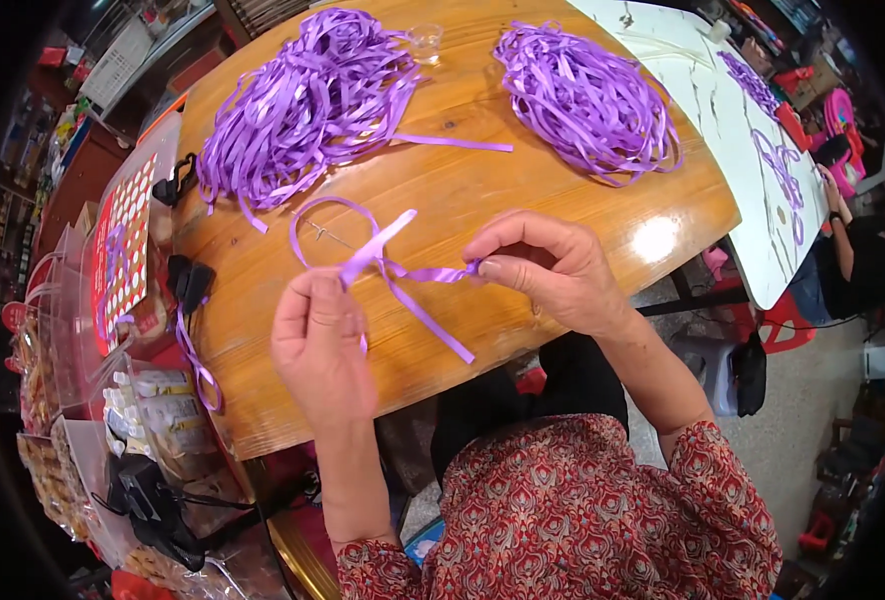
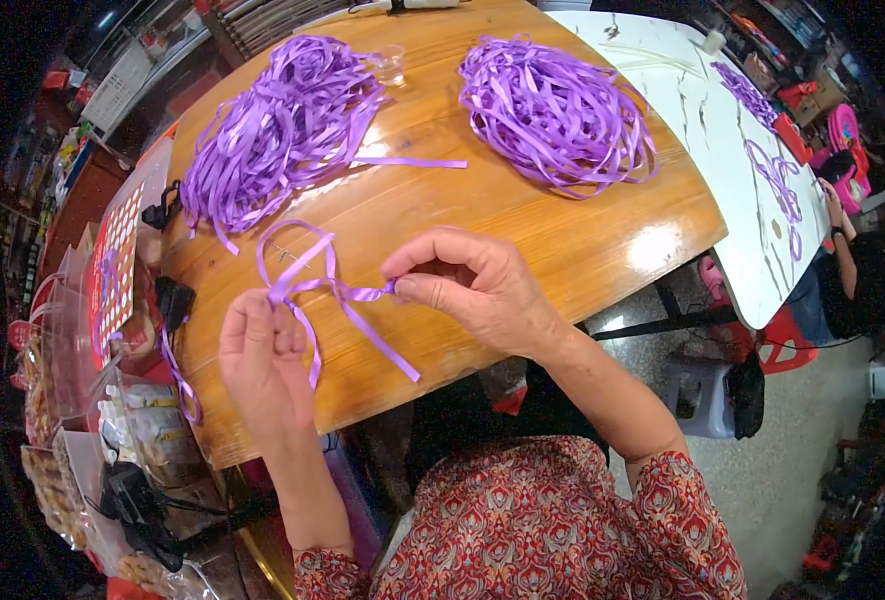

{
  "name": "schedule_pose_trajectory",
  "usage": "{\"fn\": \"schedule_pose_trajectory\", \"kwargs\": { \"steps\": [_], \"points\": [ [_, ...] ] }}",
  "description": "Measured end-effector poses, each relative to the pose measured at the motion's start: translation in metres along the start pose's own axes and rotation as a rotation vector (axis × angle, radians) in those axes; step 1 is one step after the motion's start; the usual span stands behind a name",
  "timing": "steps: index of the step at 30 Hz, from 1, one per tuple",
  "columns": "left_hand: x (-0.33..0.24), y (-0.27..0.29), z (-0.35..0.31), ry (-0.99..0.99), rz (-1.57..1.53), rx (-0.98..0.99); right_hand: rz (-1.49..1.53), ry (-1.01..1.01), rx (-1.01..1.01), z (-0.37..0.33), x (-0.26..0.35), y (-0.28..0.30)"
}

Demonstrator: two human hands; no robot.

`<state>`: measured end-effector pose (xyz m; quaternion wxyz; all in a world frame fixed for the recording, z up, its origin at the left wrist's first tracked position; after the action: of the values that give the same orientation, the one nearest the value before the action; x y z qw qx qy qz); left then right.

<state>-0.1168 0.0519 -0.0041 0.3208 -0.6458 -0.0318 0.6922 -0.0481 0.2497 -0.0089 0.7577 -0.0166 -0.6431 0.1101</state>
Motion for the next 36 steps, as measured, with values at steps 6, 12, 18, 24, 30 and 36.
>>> {"fn": "schedule_pose_trajectory", "kwargs": {
  "steps": [6,12,18,24,30,36],
  "points": [
    [-0.007,-0.032,-0.007,-0.049,0.132,0.024,-0.259,0.135,0.018,0.002,0.016,-0.005],
    [-0.013,-0.046,-0.024,0.02,0.396,0.168,-0.58,0.504,0.038,0.024,0.048,-0.031],
    [-0.008,-0.005,-0.038,0.028,0.444,0.069,-0.624,0.488,0.082,0.035,0.033,-0.041],
    [-0.004,0.038,-0.043,0.073,0.034,-0.154,-0.748,0.28,0.076,0.091,-0.013,-0.039],
    [-0.007,0.039,-0.039,0.016,-0.021,-0.113,-1.195,0.27,0.099,0.142,-0.078,-0.065],
    [-0.012,0.055,-0.034,0.005,-0.02,-0.141,-1.237,-0.036,0.268,0.156,-0.076,-0.079]
  ]
}}
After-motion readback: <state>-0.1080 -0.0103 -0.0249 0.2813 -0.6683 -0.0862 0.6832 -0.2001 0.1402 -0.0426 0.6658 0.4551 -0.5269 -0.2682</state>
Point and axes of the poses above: each hand's wrist, its own z-axis towards the middle knuckle, its own y-axis out of the back of the hand, x = y × z, the point moved 4 cm from there along z, towards the middle knuckle, and after that the axes turned 11 degrees about x, right-handed, at the moved point
